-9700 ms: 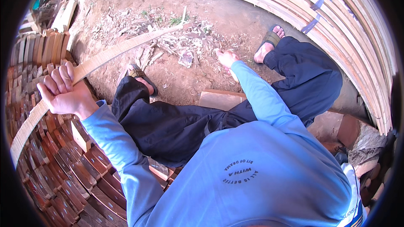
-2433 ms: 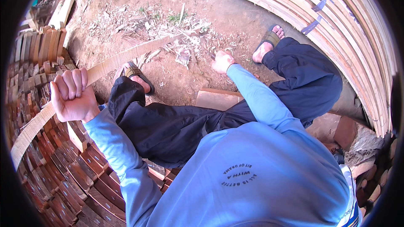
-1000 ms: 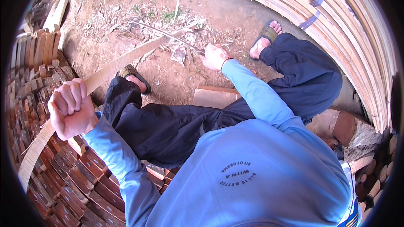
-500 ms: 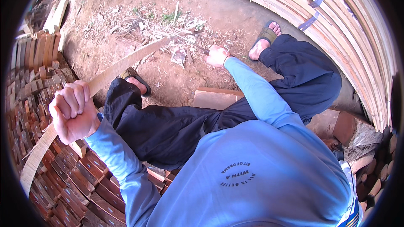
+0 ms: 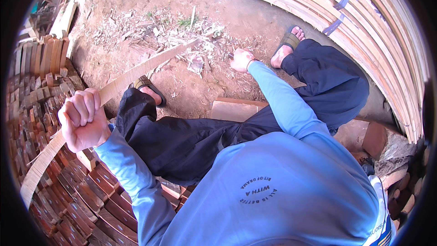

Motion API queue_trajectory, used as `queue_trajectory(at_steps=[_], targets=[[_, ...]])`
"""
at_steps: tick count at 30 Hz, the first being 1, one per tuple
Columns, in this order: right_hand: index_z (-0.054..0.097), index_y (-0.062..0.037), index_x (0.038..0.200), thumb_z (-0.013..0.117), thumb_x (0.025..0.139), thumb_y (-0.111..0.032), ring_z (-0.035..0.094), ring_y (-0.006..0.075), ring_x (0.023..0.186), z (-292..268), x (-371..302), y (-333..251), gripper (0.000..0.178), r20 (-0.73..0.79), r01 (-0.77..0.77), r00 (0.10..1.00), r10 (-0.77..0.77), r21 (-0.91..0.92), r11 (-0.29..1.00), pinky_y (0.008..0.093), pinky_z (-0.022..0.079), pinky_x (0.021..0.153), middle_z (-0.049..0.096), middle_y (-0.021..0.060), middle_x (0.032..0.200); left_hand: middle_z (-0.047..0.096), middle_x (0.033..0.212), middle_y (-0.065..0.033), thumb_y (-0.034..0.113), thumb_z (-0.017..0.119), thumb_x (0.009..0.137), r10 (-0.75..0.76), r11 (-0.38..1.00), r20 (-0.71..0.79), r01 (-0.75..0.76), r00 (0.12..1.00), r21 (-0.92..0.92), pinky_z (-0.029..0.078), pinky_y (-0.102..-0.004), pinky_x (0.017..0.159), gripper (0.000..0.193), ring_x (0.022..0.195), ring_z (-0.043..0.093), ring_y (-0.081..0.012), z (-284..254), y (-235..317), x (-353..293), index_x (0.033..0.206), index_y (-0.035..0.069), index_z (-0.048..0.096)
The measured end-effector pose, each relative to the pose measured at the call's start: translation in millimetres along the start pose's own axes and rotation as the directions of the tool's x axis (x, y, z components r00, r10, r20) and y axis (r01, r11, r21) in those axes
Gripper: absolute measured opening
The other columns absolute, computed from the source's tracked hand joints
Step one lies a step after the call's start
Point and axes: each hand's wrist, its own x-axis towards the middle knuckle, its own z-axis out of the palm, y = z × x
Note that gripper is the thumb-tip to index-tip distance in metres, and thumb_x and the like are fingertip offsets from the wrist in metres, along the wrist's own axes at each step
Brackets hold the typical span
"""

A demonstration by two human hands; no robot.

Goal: The person uses a spokeshave to shave a long strip of wood by hand while sitting on the ground.

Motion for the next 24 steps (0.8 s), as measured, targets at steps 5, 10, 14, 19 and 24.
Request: queue_trajectory(at_steps=[5,10,14,19,24], targets=[[0.068,0.0030,0.095,0.062,0.080,-0.029,0.068,0.0328,0.093,-0.2,-23.7,-26.2,0.036,-0.030,0.221,0.975,-0.220,0.041,0.974,0.0399,0.052,0.085,0.068,0.0242,0.098,0.027,0.047,0.0061,0.026,0.051,0.089,-0.001,1.000,-0.008,0.001,1.000,0.000,0.019,-0.0259,0.044,0.043,0.040,0.022,-0.0072,7.9,4.2,-2.4,0.054,0.016,0.028],[0.068,0.0010,0.103,0.061,0.082,-0.030,0.067,0.0317,0.098,5.8,-16.7,-16.4,0.038,0.042,0.011,0.999,-0.014,0.078,0.997,0.0380,0.052,0.089,0.067,0.0234,0.102,0.028,0.047,0.0064,0.025,0.052,0.088,-0.005,1.000,0.041,0.004,0.999,0.019,0.019,-0.0259,0.043,0.043,0.040,0.022,-0.0071,5.1,4.1,-2.4,0.054,0.016,0.029],[0.067,0.0018,0.102,0.060,0.082,-0.028,0.065,0.0331,0.101,-3.7,-27.8,-30.7,0.037,-0.011,0.096,0.995,-0.096,0.016,0.995,0.0392,0.051,0.091,0.066,0.0238,0.107,0.027,0.046,0.0064,0.025,0.053,0.087,-0.009,1.000,-0.012,0.009,1.000,-0.005,0.018,-0.0257,0.044,0.043,0.039,0.022,-0.0071,3.1,-0.2,-0.6,0.054,0.016,0.028],[0.068,0.0008,0.102,0.060,0.081,-0.028,0.065,0.0338,0.102,12.4,-28.6,-33.5,0.036,-0.136,0.149,0.979,-0.151,-0.020,0.989,0.0400,0.051,0.091,0.066,0.0235,0.107,0.027,0.047,0.0062,0.025,0.053,0.087,0.001,1.000,-0.006,-0.001,1.000,0.003,0.018,-0.0257,0.043,0.042,0.040,0.022,-0.0068,4.3,4.8,-2.2,0.054,0.016,0.028],[0.067,0.0019,0.093,0.058,0.081,-0.027,0.066,0.0356,0.095,14.4,6.3,5.6,0.032,-0.107,-0.016,0.994,0.011,-0.042,0.999,0.0418,0.051,0.089,0.067,0.0257,0.097,0.029,0.048,0.0061,0.025,0.052,0.088,-0.006,1.000,0.019,0.005,1.000,0.006,0.018,-0.0261,0.044,0.041,0.040,0.022,-0.0068,3.9,3.4,-0.5,0.055,0.015,0.030]])
